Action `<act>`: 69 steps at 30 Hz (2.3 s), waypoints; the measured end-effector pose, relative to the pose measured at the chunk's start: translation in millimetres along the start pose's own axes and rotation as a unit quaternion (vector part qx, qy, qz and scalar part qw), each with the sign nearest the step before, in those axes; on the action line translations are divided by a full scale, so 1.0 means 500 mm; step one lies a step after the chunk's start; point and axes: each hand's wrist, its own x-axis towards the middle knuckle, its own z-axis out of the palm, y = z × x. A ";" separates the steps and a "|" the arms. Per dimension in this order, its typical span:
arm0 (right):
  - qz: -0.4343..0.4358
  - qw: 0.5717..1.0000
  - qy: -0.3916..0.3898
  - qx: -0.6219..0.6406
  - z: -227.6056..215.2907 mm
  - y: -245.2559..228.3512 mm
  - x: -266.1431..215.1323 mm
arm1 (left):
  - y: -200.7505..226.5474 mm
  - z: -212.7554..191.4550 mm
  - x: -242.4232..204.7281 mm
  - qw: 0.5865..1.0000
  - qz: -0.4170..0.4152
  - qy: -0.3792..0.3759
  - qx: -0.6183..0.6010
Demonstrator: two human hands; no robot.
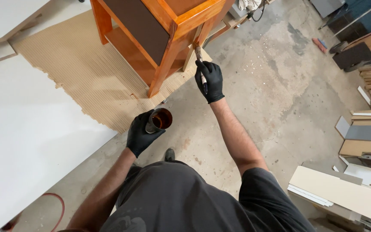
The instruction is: Apply wood stain to a wooden cabinet using a paintbrush.
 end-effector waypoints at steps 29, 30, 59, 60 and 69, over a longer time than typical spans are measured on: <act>-0.030 0.995 0.083 -0.038 -0.049 -0.032 0.100 | 0.045 -0.024 0.009 1.000 0.017 0.002 -0.006; -0.033 0.995 0.091 -0.025 -0.052 -0.029 0.099 | 0.044 -0.022 0.006 1.000 0.019 -0.002 -0.006; -0.038 0.996 0.061 -0.054 0.031 -0.005 0.008 | 0.026 -0.012 0.005 0.999 0.028 0.001 0.030; -0.040 0.997 0.053 -0.037 0.042 0.001 -0.004 | 0.026 -0.014 0.005 0.999 0.031 -0.002 0.030; -0.036 0.996 0.076 -0.037 -0.038 -0.026 0.091 | 0.018 0.009 0.006 0.995 0.062 0.054 0.058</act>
